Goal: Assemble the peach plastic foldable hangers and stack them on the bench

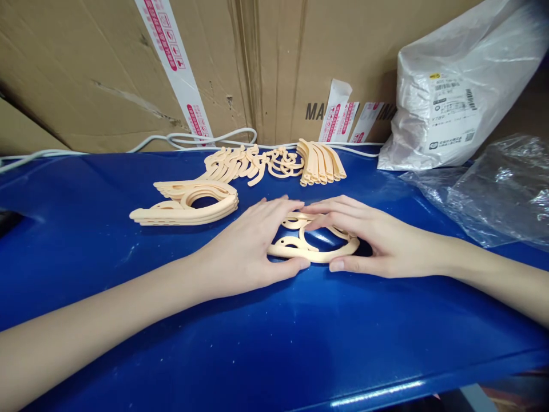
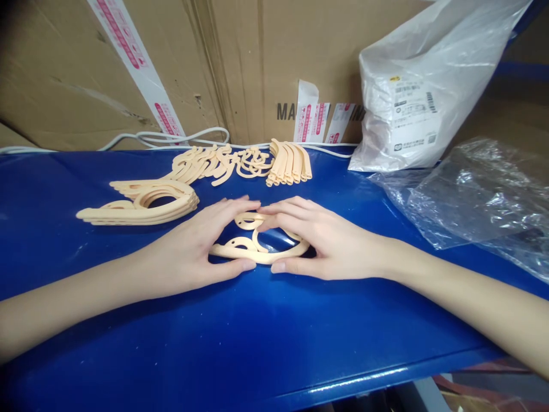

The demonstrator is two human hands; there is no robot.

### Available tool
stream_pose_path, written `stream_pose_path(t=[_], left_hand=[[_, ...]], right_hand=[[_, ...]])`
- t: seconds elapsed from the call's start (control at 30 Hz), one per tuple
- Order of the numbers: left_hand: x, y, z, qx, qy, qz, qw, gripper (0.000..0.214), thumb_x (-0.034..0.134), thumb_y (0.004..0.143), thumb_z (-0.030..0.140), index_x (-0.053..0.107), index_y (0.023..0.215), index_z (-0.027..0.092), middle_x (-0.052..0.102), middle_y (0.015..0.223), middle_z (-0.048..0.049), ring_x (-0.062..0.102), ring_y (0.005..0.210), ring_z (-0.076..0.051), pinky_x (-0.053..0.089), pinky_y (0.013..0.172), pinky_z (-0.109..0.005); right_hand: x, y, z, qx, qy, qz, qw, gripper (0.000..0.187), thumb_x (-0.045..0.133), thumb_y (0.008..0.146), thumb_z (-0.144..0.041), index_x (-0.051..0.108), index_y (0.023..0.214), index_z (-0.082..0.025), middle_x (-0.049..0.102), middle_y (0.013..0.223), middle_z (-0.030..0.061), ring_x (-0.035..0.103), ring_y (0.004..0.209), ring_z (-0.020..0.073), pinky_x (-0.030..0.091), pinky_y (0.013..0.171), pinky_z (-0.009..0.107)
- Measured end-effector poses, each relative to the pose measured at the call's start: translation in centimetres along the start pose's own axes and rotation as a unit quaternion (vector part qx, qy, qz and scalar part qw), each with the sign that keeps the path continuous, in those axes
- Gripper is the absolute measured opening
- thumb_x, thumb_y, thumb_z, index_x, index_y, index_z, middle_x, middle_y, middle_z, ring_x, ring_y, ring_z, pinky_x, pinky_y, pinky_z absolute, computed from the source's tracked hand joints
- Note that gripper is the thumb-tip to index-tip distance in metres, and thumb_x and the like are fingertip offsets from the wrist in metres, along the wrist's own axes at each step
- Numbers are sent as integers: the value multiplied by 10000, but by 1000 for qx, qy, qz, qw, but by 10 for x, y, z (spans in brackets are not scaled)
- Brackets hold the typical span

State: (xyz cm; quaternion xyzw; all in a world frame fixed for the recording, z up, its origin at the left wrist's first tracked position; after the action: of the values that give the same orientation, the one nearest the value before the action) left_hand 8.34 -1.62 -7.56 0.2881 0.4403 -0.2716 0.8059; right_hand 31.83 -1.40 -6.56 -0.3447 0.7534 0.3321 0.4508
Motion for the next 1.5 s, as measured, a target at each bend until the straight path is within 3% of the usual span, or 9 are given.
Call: stream_pose_path(t=[0.13,0.27,0.47,0.63,0.73,1.0,1.23,1.4,1.5], left_hand=[[-1,0,0,1,-8,5,1000,623,677,820,418,447,1340,162,562,1348,-112,535,1224,-270,450,1027,-459],[-2,-3,2,8,11,51,999,648,721,799,412,454,1324,142,564,1308,-109,556,1176,-241,478,987,-393],[-4,-6,6,61,71,122,988,603,705,823,317,451,1331,115,542,1301,-118,521,1212,-225,443,1023,-363],[-4,-7,5,70,83,118,987,596,711,825,327,452,1324,129,523,1338,-119,512,1226,-238,443,1015,-390],[-4,-6,5,72,78,119,987,627,719,824,387,448,1326,128,526,1343,-120,505,1237,-243,437,1023,-395],[-4,-5,3,75,75,117,987,665,735,815,436,446,1326,122,541,1336,-126,506,1239,-250,436,1028,-404],[-4,-7,4,85,71,131,985,642,760,806,347,452,1322,121,539,1312,-127,489,1238,-238,402,1065,-389],[-4,-8,5,98,89,142,981,618,752,810,311,455,1322,133,522,1337,-129,477,1251,-248,376,1078,-404],[-5,-8,6,98,95,140,981,626,741,817,311,438,1339,147,518,1347,-127,474,1251,-255,375,1070,-415]], right_hand=[[-1,0,0,42,27,56,997,412,563,936,-458,573,1251,-193,572,1341,92,500,1254,225,386,1052,368],[-9,1,7,165,53,136,976,326,525,945,-489,659,1023,-203,678,1028,46,604,935,198,451,798,321],[-13,2,14,270,244,91,927,365,642,844,-534,629,719,-191,526,661,-23,443,607,112,300,548,265],[-12,1,14,283,375,63,880,391,680,826,-499,545,638,-184,348,585,-54,253,511,71,138,480,270],[-13,1,13,298,388,62,870,384,681,824,-507,558,655,-185,330,591,-53,245,519,74,127,489,275],[-14,1,12,305,365,68,877,376,678,827,-506,573,660,-185,389,600,-47,296,542,80,172,506,279],[-13,3,10,270,354,57,894,365,634,871,-493,574,686,-184,390,602,-55,297,535,74,196,497,263],[-13,2,10,240,306,38,920,350,622,873,-513,640,763,-181,499,687,-24,396,610,97,284,541,252],[-13,1,9,234,311,24,921,347,621,869,-517,658,783,-184,536,711,-12,419,626,109,304,550,253]])
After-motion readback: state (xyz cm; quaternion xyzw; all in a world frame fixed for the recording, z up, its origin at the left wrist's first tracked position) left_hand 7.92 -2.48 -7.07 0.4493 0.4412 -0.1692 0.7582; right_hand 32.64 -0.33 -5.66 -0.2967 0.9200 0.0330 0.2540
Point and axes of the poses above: each hand's wrist, its own y-axis towards the middle knuckle, its own x-axis out of the palm, z = x × y, the point moved 1 cm from there along y, towards the middle knuckle
